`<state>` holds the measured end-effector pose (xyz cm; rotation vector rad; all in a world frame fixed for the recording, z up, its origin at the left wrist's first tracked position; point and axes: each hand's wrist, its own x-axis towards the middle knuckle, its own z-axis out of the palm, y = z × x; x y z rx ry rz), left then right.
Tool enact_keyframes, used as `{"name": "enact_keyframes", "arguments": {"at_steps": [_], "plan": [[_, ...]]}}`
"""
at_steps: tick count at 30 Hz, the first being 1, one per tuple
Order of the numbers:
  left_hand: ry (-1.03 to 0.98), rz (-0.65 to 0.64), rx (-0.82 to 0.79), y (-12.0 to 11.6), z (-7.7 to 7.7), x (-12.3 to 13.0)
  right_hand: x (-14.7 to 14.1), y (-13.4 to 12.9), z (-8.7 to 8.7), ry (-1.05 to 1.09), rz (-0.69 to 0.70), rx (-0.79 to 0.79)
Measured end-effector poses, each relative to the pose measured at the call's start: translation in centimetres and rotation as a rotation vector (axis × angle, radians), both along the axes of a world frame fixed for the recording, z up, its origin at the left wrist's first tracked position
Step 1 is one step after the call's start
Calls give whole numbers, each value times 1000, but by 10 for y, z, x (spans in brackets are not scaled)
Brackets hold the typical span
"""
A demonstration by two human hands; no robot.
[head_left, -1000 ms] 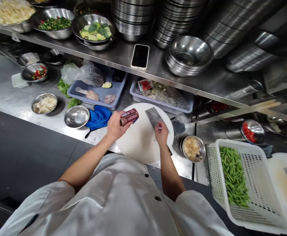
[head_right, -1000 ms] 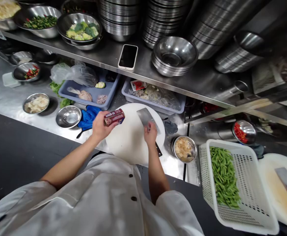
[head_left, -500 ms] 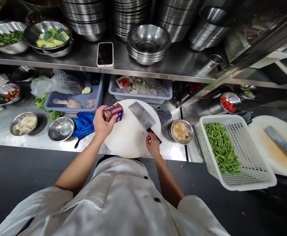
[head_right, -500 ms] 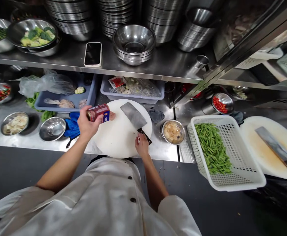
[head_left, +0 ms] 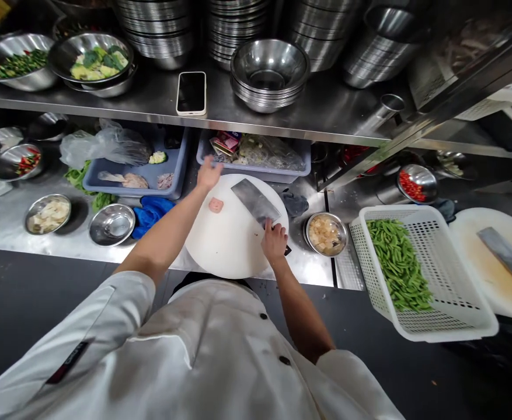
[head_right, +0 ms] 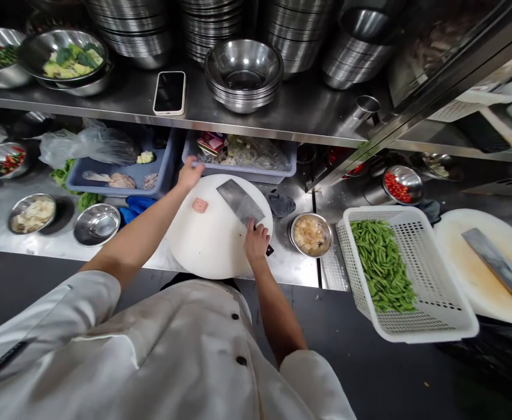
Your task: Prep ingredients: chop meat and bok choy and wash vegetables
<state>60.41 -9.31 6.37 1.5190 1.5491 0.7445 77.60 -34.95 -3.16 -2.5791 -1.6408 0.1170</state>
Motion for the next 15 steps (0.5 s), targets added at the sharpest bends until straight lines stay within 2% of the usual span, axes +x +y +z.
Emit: {"name": "enact_keyframes", "arguments": {"at_steps": [2, 4, 5, 6, 8, 11, 13, 15], "plan": [[460, -193, 13, -25, -20, -7, 9, 1, 11, -14, 16, -40], [647, -301, 5, -53, -39, -22, 27, -12, 21, 26, 3, -35], [650, -321, 25, -65, -47, -31, 39, -25, 24, 90, -10, -17], [597, -319, 54, -75, -53, -41, 53, -40, 25, 192, -29, 12], [364, -243, 73, -89, -62, -65, 80, -78, 21, 518, -94, 81], [-119, 2, -63, -101, -70, -103, 107, -130, 5, 1050, -294, 151], [-316, 130, -137, -103, -74, -123, 107, -148, -8, 1188, -447, 177], [-297, 168, -124, -93, -75, -132, 91, -150, -18, 1148, -525, 195]]}}
